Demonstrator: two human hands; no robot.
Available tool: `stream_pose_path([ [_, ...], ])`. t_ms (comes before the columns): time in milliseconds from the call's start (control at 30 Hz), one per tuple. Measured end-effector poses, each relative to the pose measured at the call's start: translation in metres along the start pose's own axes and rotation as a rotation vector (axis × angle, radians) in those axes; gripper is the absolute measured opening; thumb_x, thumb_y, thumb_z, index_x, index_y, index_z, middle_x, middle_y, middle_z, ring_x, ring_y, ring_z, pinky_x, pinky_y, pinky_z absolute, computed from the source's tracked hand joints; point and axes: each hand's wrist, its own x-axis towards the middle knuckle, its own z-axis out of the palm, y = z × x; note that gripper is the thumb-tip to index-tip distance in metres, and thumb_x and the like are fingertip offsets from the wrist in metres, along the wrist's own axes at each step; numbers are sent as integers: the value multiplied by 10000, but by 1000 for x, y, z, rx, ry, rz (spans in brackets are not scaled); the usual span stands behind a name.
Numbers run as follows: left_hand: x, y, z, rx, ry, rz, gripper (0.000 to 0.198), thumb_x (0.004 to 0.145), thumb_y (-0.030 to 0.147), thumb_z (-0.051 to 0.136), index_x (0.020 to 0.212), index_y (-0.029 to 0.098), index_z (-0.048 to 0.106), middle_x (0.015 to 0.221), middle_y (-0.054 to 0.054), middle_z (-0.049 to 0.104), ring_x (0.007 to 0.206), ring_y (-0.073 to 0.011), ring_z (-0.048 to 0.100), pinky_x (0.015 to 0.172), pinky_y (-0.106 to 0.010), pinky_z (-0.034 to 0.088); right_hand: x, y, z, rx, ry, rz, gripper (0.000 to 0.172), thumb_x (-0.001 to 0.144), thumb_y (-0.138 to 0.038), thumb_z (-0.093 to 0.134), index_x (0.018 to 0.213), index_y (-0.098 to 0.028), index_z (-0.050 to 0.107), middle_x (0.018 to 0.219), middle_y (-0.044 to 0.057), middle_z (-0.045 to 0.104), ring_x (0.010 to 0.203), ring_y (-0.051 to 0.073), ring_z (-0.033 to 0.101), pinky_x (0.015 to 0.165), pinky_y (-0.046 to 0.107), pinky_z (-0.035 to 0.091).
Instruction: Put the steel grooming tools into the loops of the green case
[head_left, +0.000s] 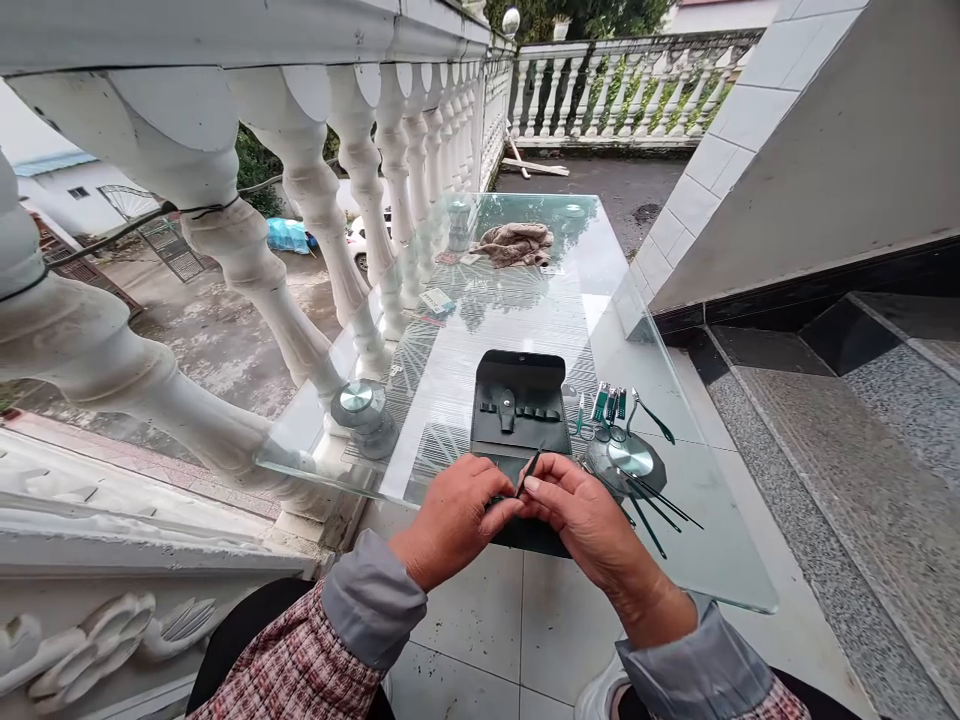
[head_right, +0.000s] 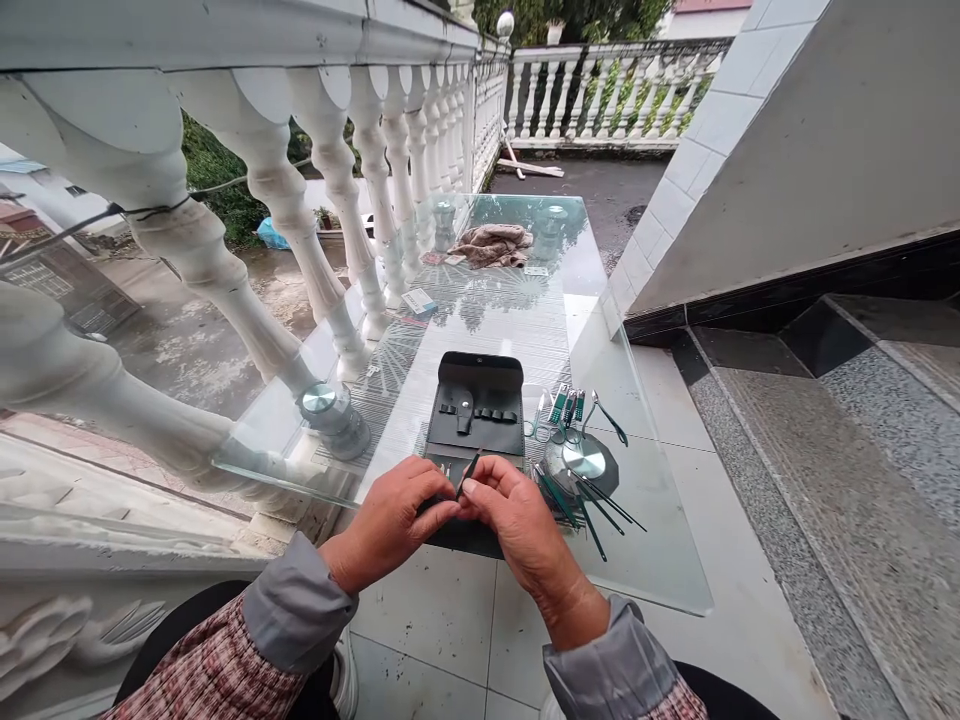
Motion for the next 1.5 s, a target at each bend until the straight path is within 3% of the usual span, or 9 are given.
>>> stream_pose_path([
  [233,1,6,-9,8,-120,-40,196,828,139,554,639,175,518,635,32,523,655,-125,491,591,-235,365,0,-3,6,-69,49,-37,339,656,-463,691,733,-177,526,667,-24,545,595,92,523,616,249,468],
  [433,-1,-6,-16,67,-101,-52,79,882,243,543,911,185,589,904,-20,598,870,-176,529,755,-290,442,16,-13,-8,-152,291,-129,459,529,-491,758,781,-178,537,646,-26,552,541,100,534,512,252,493],
  [500,-3,-10,-15,112,-115,-56,164,832,247,618,978,187,575,983,-38,587,936,-199,516,807,-322,454,24,-11,-13,-189,328,-128,443,533,-498,743,756,-175,537,628,-21,557,544,106,550,505,249,499],
  [700,-4,-9,-9,176,-175,-22,341,719,244,732,992,170,542,1073,-77,546,1008,-246,492,865,-383,458,39,-2,-8,-352,265,-72,286,615,-416,664,721,-171,563,585,-18,568,513,100,564,467,219,488],
  [933,-4,-12,-4,185,-185,-33,350,703,267,745,970,174,539,1078,-81,539,1007,-256,503,857,-401,464,48,-1,-1,-500,218,9,194,692,-365,576,697,-171,563,465,-50,524,338,59,443,346,179,371],
  [1500,-6,-18,3,232,-182,-17,297,691,318,756,893,171,596,1057,-74,541,995,-257,504,833,-382,479,56,9,9,-594,253,2,153,712,-340,512,678,-192,531,412,-67,491,288,78,433,344,195,338],
])
